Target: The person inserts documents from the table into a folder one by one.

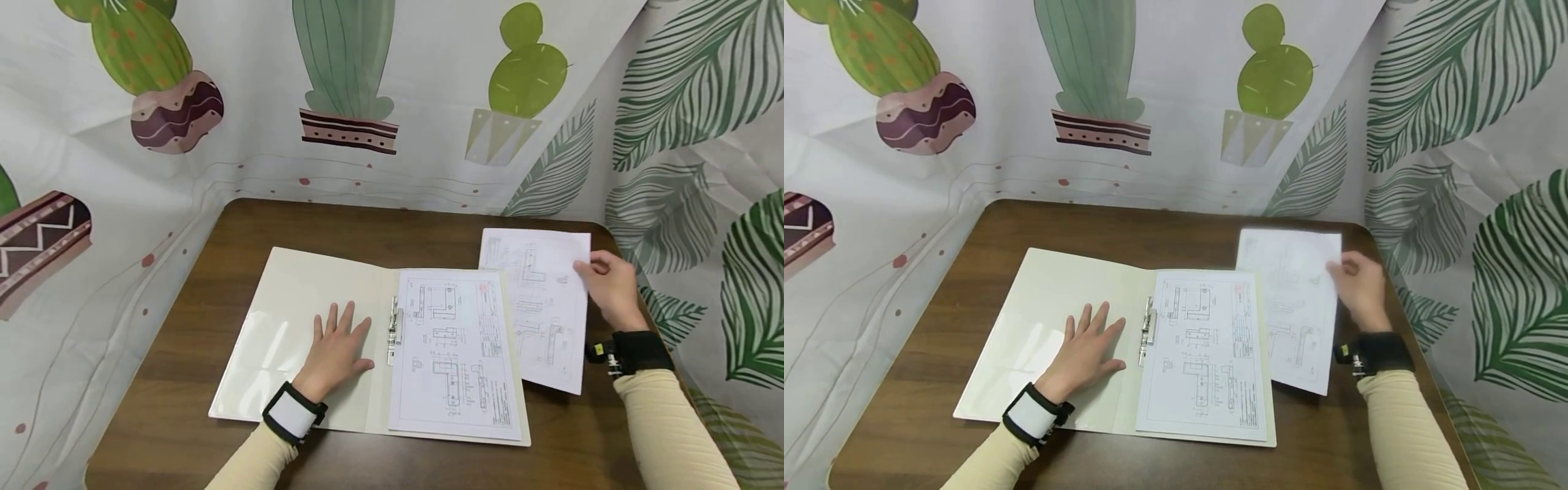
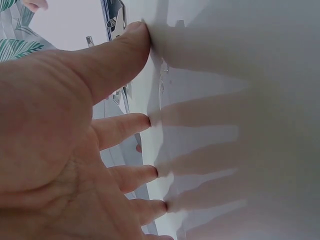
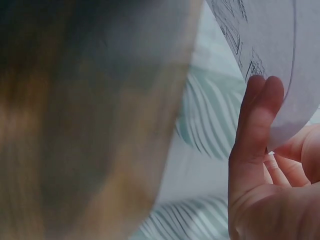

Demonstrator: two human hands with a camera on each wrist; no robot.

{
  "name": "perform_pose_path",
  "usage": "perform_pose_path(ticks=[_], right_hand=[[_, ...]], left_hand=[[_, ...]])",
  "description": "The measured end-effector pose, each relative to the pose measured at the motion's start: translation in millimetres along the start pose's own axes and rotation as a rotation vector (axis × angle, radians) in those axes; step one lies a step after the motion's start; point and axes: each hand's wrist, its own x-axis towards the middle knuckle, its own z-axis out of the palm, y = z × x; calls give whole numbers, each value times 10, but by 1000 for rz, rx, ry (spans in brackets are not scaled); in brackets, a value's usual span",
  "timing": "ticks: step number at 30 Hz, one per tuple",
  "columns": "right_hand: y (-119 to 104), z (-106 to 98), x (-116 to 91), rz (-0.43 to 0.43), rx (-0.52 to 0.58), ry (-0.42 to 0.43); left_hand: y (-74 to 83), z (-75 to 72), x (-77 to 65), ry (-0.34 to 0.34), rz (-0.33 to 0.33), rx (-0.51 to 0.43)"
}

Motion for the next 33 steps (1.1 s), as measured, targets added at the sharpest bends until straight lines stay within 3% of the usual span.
perform_pose_path(ticks=[7, 13, 22, 29, 33], right_hand=[[-69, -450, 1, 12, -14, 107], [-141, -716, -41, 35, 76, 177], [-274, -907, -85, 54, 240, 204], [-299, -1005, -56, 63, 222, 253], [-270, -970, -56, 54, 190, 227]], left_hand=[[-25, 32, 11, 6, 10, 20], [-23, 29, 16, 7, 9, 14], [-22, 21, 17, 0, 3, 3], [-25, 23, 20, 1, 1, -7], [-20, 12, 20, 4, -1, -12]])
